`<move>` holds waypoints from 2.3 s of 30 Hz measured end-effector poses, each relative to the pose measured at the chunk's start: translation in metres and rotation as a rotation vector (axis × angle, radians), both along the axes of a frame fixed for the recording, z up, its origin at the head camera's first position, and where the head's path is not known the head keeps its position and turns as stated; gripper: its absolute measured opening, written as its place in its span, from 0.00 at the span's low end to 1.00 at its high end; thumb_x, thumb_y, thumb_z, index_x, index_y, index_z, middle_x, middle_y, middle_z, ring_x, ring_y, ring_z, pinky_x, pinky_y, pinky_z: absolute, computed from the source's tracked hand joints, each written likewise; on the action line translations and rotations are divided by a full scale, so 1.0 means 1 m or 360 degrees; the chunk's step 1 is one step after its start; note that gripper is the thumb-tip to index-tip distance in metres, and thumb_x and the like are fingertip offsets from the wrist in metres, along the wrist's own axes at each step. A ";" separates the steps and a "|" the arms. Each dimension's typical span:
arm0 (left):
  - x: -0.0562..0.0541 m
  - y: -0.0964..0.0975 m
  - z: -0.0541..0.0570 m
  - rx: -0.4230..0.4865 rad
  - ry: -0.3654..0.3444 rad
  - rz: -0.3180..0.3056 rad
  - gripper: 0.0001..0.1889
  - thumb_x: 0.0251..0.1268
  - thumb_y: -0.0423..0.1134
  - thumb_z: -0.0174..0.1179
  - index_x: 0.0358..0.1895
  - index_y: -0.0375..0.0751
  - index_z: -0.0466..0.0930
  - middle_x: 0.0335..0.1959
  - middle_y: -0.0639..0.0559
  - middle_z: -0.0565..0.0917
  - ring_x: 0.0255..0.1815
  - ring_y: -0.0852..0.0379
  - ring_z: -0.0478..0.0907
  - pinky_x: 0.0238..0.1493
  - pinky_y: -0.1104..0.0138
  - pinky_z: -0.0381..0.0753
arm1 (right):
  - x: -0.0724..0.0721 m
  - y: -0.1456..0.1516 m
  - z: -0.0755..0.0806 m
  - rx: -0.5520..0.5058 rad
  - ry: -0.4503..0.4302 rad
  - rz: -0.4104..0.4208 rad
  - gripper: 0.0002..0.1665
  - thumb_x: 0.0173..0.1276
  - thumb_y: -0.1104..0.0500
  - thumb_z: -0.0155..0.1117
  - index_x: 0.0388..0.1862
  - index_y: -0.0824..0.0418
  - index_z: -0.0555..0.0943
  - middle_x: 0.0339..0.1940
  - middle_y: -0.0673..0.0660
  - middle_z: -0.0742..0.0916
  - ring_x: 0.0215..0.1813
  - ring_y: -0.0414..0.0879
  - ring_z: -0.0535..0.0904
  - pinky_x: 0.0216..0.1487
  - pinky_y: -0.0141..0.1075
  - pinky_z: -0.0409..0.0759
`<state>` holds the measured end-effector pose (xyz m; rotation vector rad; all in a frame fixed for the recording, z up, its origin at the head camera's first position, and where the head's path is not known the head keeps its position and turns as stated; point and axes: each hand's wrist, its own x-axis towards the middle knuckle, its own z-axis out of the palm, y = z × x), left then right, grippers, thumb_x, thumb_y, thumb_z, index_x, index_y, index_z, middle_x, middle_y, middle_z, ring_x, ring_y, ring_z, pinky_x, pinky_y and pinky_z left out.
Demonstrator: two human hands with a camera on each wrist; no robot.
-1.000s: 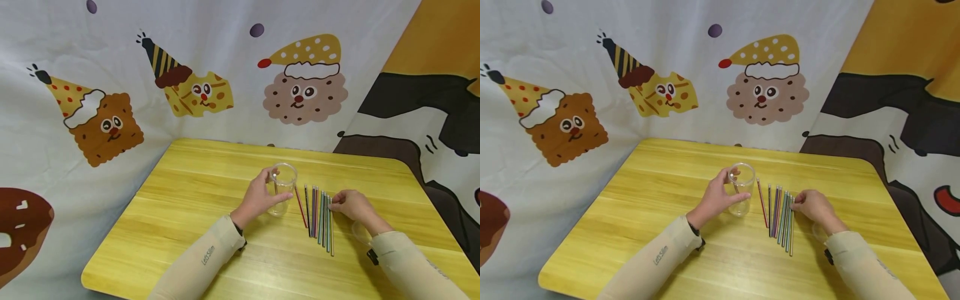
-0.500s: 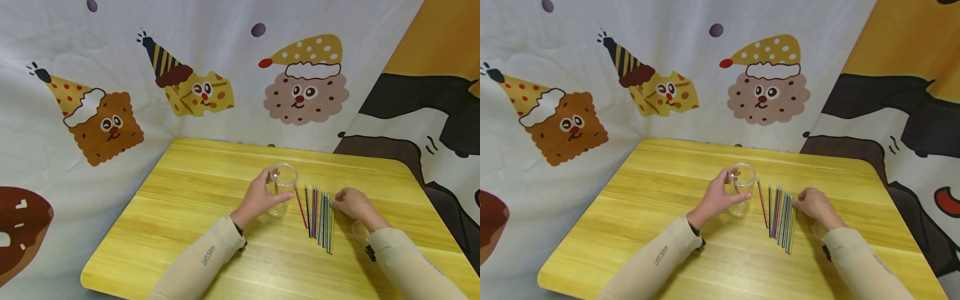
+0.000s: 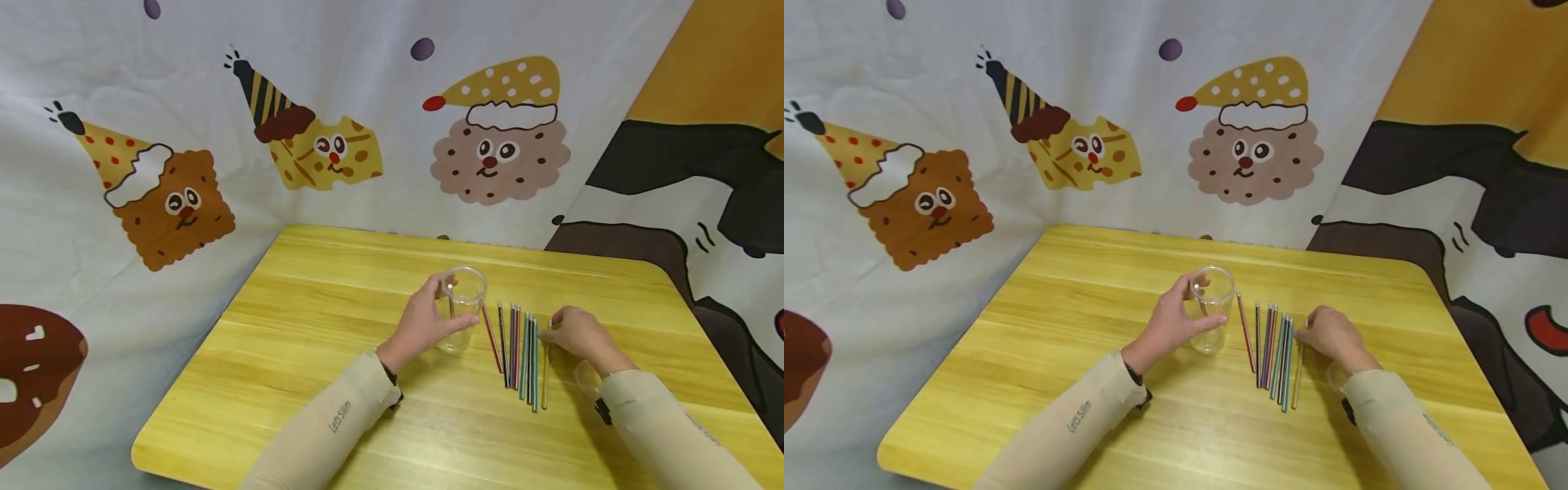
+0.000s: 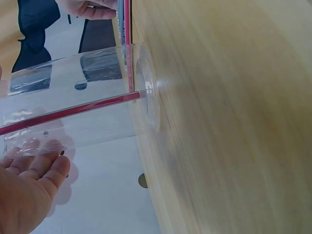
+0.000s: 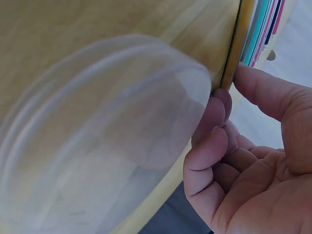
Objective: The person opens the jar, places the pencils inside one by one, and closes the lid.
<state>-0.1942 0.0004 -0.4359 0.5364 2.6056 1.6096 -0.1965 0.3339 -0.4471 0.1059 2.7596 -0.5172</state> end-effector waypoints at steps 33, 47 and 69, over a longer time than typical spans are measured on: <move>0.001 0.001 -0.002 -0.0011 0.0040 -0.0007 0.48 0.58 0.59 0.80 0.78 0.47 0.67 0.75 0.54 0.79 0.71 0.46 0.80 0.68 0.52 0.84 | -0.003 0.007 0.025 -0.0363 0.0107 -0.0061 0.35 0.85 0.46 0.52 0.71 0.76 0.76 0.66 0.79 0.81 0.57 0.67 0.82 0.51 0.51 0.86; 0.001 0.000 -0.001 0.0009 0.0038 -0.0017 0.49 0.58 0.58 0.80 0.79 0.45 0.67 0.75 0.53 0.78 0.71 0.45 0.79 0.69 0.50 0.84 | -0.005 0.016 0.041 -0.0875 0.0220 -0.0254 0.40 0.83 0.37 0.57 0.72 0.69 0.74 0.41 0.37 0.90 0.42 0.34 0.86 0.43 0.33 0.88; 0.001 0.001 -0.002 -0.0005 0.0021 -0.0005 0.47 0.58 0.57 0.81 0.79 0.49 0.67 0.75 0.54 0.78 0.71 0.47 0.79 0.69 0.52 0.84 | 0.007 0.003 0.091 -0.1871 0.0777 -0.0427 0.14 0.75 0.52 0.72 0.53 0.58 0.86 0.41 0.44 0.95 0.35 0.38 0.88 0.37 0.26 0.86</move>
